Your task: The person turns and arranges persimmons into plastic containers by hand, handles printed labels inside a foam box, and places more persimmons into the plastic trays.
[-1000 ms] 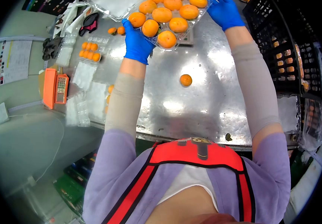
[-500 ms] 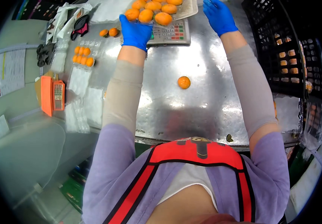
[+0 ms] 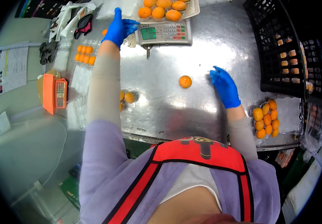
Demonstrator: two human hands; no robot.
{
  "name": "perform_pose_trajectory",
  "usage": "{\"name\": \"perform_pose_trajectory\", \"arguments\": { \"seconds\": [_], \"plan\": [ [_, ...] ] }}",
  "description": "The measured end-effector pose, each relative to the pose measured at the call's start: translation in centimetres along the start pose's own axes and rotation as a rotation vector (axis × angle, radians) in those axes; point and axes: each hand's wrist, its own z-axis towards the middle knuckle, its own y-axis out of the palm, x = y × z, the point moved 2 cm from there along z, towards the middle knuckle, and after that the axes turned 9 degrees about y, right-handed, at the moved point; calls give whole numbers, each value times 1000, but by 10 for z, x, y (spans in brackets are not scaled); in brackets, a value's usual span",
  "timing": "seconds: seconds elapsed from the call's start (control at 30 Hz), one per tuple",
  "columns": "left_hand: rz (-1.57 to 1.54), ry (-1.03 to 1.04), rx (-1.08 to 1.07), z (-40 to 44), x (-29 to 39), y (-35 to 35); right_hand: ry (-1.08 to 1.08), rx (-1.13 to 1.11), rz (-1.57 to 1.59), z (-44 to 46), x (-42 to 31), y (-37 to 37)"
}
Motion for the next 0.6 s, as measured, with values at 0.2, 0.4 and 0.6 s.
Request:
{"name": "perform_pose_trajectory", "arguments": {
  "seconds": [0.2, 0.4, 0.6],
  "plan": [
    [-157, -40, 28, -74, -43, -34, 66, 108, -356, -39, 49, -13],
    [-344, -145, 137, -148, -107, -45, -104, 186, -530, -27, 71, -21],
    [-388, -194, 193, -180, -128, -42, -143, 209, -614, -28, 71, -16]
  ]
}}
